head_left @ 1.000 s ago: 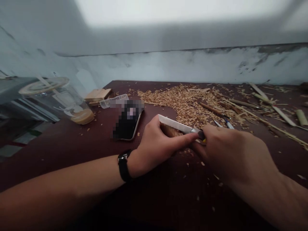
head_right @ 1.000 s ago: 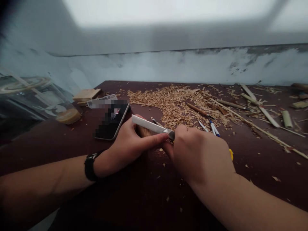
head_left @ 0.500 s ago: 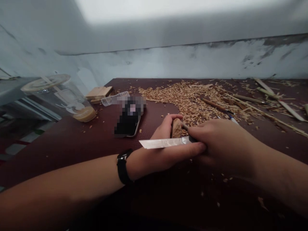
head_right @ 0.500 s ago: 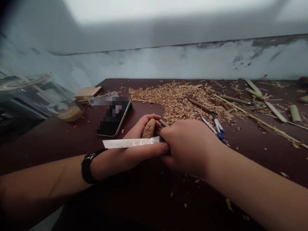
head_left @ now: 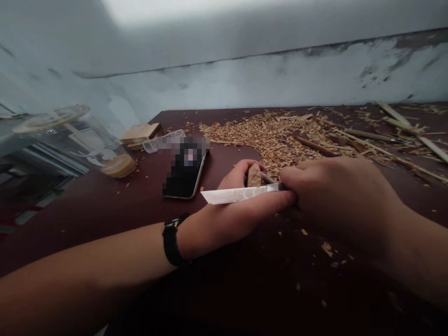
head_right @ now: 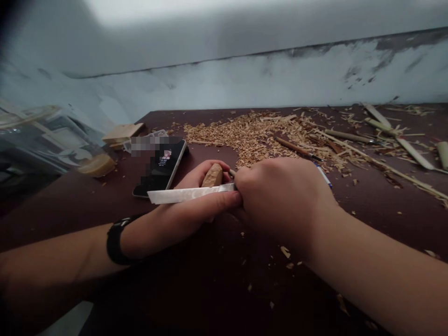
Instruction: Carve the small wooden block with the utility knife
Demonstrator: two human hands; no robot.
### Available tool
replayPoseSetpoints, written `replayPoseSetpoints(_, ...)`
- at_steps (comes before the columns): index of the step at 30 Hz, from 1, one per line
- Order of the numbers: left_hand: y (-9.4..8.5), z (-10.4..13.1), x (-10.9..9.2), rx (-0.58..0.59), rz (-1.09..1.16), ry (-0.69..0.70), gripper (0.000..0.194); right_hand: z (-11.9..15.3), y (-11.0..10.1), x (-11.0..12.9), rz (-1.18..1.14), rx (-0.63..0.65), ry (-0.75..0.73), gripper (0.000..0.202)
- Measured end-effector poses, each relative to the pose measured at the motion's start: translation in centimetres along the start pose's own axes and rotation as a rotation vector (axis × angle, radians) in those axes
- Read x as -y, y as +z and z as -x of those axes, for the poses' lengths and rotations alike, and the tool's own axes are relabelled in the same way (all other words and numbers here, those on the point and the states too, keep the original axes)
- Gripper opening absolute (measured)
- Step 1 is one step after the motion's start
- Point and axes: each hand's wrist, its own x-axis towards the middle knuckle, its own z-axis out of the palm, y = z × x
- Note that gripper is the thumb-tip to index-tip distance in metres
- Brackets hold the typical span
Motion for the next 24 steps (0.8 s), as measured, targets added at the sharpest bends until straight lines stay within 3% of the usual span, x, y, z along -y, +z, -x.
replayPoseSetpoints(3, 0.2, 0.0, -0.1, 0.105, 0.121, -0.037, 0.057, 0.1, 0.0, 0.3, 0.02, -0.042, 0.048, 0.026)
replayPoseSetpoints(9, 0.2, 0.0, 0.2, 0.071, 0.054, 0.028, 0.055, 0.3, 0.0, 0.7, -0.026, -0.019, 0.115, 0.032)
replayPoseSetpoints(15, -0.8, 0.0, 0.5, 0.21, -0.113, 0.126, 0.056, 0.1, 0.5, 0.3, -0.327, 0.069, -0.164, 0.019)
replayPoseSetpoints(20, -1.2, -0.1, 0.7, 0.287, -0.153, 0.232, 0.065, 0.1, 0.3, 0.2, -0.323, 0.019, -0.263, 0.01)
replayPoseSetpoints(24, -1.2, 0.0, 1.1, 0.25, -0.18, 0.254, 0.071, 0.1, 0.2, 0.3, -0.306, 0.014, -0.269, 0.007)
